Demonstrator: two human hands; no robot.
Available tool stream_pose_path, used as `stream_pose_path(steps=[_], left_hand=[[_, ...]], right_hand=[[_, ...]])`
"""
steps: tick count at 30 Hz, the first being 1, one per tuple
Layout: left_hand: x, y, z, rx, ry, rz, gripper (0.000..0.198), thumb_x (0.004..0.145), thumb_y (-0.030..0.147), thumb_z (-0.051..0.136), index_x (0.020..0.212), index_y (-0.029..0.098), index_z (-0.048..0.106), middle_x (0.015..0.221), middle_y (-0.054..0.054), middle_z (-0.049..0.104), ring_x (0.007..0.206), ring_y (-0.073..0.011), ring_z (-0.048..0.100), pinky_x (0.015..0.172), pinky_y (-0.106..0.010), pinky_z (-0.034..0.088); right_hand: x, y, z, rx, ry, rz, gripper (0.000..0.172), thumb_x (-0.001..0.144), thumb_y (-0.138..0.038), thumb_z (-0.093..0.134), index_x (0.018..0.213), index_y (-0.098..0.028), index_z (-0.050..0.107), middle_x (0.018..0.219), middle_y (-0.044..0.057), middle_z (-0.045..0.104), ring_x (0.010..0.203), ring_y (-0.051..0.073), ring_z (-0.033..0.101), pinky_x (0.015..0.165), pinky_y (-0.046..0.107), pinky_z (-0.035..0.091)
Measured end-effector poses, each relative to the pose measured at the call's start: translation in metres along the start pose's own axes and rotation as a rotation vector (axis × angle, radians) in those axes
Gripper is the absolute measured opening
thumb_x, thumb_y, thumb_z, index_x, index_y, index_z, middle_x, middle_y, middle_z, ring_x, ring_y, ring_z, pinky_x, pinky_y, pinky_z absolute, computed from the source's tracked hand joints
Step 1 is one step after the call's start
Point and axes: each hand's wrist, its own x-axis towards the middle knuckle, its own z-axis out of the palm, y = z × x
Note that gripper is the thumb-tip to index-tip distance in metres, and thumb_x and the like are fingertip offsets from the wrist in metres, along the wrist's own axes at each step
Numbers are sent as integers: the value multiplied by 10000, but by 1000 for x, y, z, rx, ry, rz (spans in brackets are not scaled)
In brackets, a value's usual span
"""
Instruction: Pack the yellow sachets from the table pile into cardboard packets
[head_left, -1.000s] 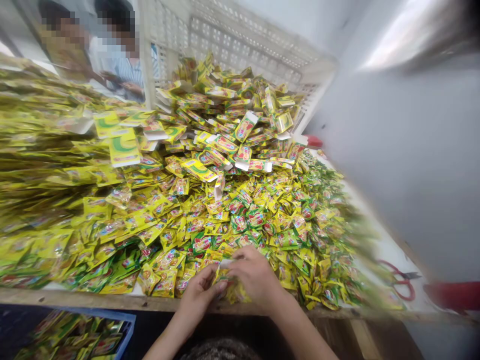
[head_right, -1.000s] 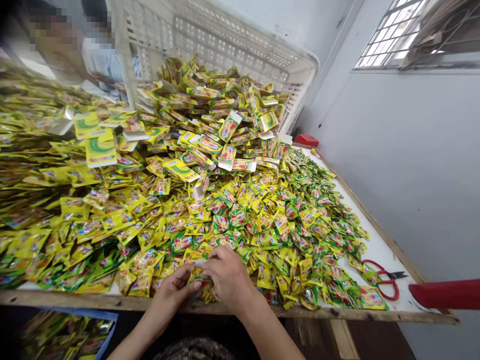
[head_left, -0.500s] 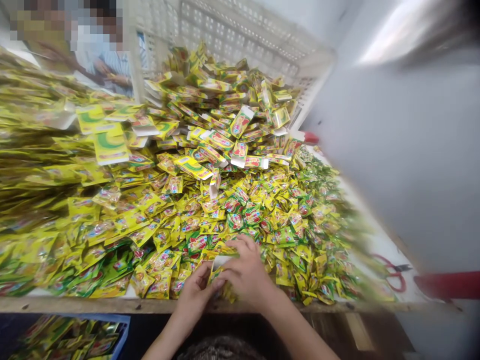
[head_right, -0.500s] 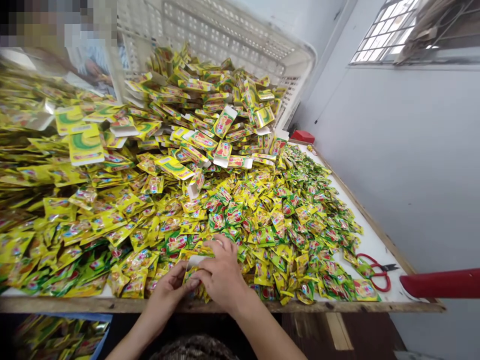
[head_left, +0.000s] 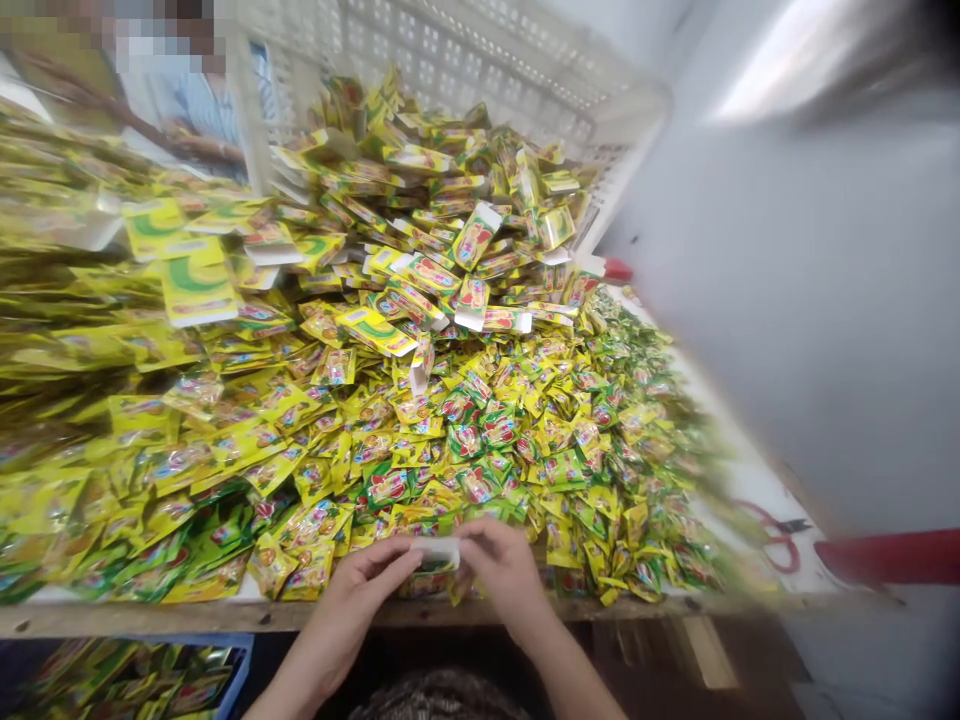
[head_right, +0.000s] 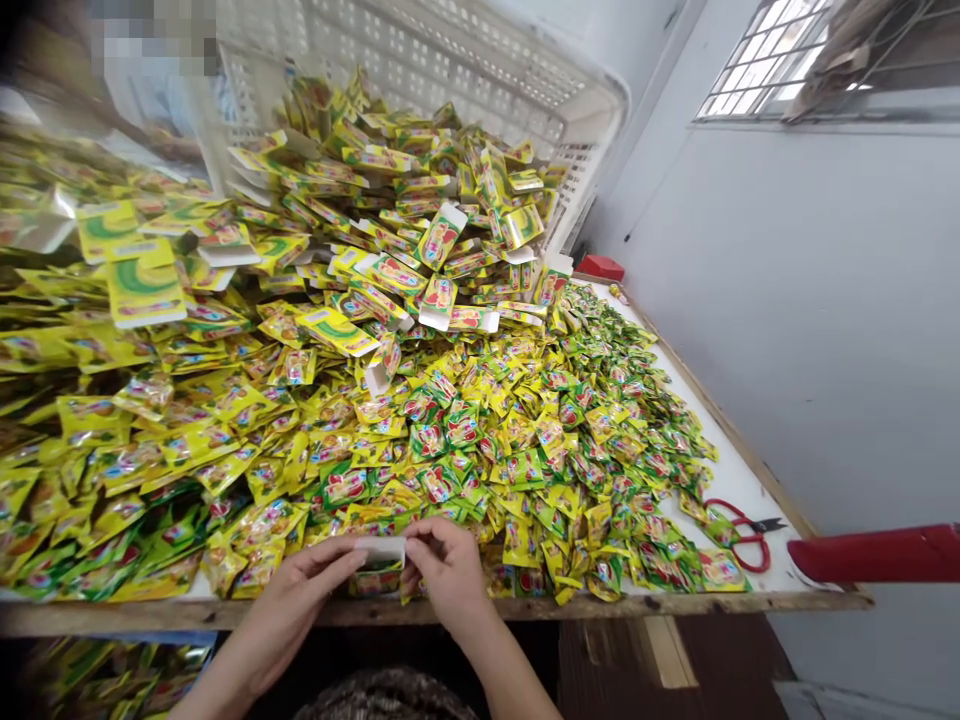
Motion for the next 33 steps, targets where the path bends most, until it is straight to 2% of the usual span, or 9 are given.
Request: stream_pose_path(steps=[4,8,10,13,17,22,27,30,33], left_hand=[[-8,21,1,-4,-49,-38,256,730,327,737,957,210,739,1029,-63,734,1018,-242,618,920,-313,438],[-12,21,9,14,-122,-23,251,710,305,753,933,195,724,996,-67,727,993,-239,633,899,-319,467],[-9,14,8,33,-51,31,250,736,328,736,953,206,718,1019,-61,725,1008,-233,635,918,-324,473],[-1,-1,1,97,115,135,258,752,371,724,965,228,730,1053,-52,732,1042,-239,636,967,-347,468],[5,-14,-4,242,194,246,254,775,396,704,977,247,743,1076,-41,734,1064,-240,639,1015,-368,451],[13,-12,-2,339,173,329,306,818,373,666,1105,268,686,1108,-38,713,1006,-214,662,922,-345,526],[18,-10,-11,571,65,672,172,845,238,647,992,278,727,999,-24,726,964,-192,667,872,-305,544],[17,-16,-19,651,28,784,262,842,179,644,1078,282,695,1071,-32,715,1019,-198,659,916,-320,535],[19,-29,-24,685,5,838,299,824,161,658,1106,260,671,1167,-55,680,1095,-219,631,961,-351,518]], right_hand=[[-3,5,3,167,-45,-17,201,672,-313,785,823,-192,729,716,-11,602,535,98,554,522,224,463],[5,8,6,247,-148,179,192,584,-186,793,744,-171,688,580,-60,517,432,39,363,396,153,267],[9,5,9,120,-79,86,135,605,-183,770,719,-173,699,597,-49,525,456,50,383,407,157,296],[13,-2,13,-106,10,-173,130,711,-259,731,825,-204,763,782,21,617,608,108,526,508,201,447],[15,-3,14,-114,26,-168,199,794,-370,679,848,-206,777,834,46,629,557,120,575,473,243,516],[19,10,16,-82,115,-167,127,746,-299,738,829,-205,759,788,14,621,504,114,604,453,238,534],[16,14,13,-95,117,-317,99,735,-275,763,812,-213,766,838,44,649,627,156,647,485,250,558],[13,16,12,-191,113,-450,106,741,-214,764,846,-225,763,882,53,670,768,180,664,651,289,577],[9,20,15,-344,134,-606,121,811,-177,694,904,-224,754,909,63,672,878,180,651,793,305,547]])
